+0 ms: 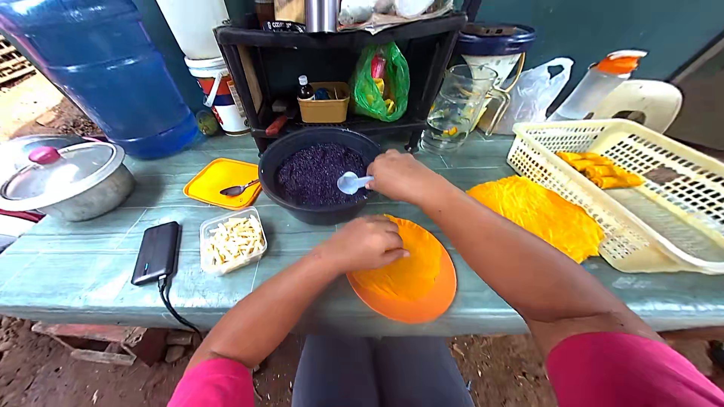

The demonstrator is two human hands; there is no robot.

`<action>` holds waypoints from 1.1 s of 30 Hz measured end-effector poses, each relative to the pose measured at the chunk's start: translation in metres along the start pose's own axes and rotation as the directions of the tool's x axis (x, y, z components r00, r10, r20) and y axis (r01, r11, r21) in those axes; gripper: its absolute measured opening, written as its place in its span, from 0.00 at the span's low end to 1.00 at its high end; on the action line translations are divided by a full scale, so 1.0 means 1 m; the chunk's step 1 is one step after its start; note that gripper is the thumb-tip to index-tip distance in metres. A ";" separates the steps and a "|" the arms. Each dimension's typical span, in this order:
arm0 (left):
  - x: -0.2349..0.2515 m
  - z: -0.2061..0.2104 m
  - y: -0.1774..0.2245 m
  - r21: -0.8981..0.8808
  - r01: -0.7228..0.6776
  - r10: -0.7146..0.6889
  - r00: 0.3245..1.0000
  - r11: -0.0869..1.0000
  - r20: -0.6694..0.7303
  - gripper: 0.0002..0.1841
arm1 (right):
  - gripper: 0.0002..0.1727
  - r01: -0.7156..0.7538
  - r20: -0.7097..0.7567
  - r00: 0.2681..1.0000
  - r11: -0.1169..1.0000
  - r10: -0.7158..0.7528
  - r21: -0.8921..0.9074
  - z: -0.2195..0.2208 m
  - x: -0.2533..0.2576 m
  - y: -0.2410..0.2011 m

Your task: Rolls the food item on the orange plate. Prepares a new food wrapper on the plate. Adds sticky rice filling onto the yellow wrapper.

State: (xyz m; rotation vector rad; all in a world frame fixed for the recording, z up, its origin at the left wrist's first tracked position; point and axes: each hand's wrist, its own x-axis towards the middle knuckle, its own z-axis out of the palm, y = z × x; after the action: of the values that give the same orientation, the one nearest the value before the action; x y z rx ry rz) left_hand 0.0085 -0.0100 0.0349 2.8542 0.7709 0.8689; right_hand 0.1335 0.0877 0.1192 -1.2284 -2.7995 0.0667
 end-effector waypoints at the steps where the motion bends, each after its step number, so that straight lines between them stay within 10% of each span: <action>1: -0.002 0.001 -0.002 -0.008 -0.020 0.020 1.000 1.000 -0.022 0.17 | 0.11 0.005 0.049 0.999 1.000 -0.004 -0.020 -0.002 0.007 0.001; 10: -0.018 0.005 0.020 -0.093 -0.162 0.153 0.983 0.982 -0.103 0.17 | 0.10 0.364 -0.127 0.909 0.906 -0.396 -0.216 -0.002 0.001 0.015; 27: -0.018 0.009 0.018 -0.056 -0.056 0.048 0.989 0.997 -0.143 0.17 | 0.09 0.427 0.432 0.837 0.894 -0.335 -0.135 -0.007 0.034 -0.031; 33: -0.017 0.007 0.012 0.079 0.243 -0.224 0.954 0.967 -0.198 0.17 | 0.12 0.419 0.562 0.765 0.905 -0.312 -0.068 -0.013 0.052 -0.031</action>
State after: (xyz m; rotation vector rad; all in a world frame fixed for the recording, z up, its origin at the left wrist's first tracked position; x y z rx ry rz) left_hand 0.0059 -0.0283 0.0228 2.7142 1.1801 1.1012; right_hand 0.0768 0.1057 0.1373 -0.7317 -3.5737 0.1431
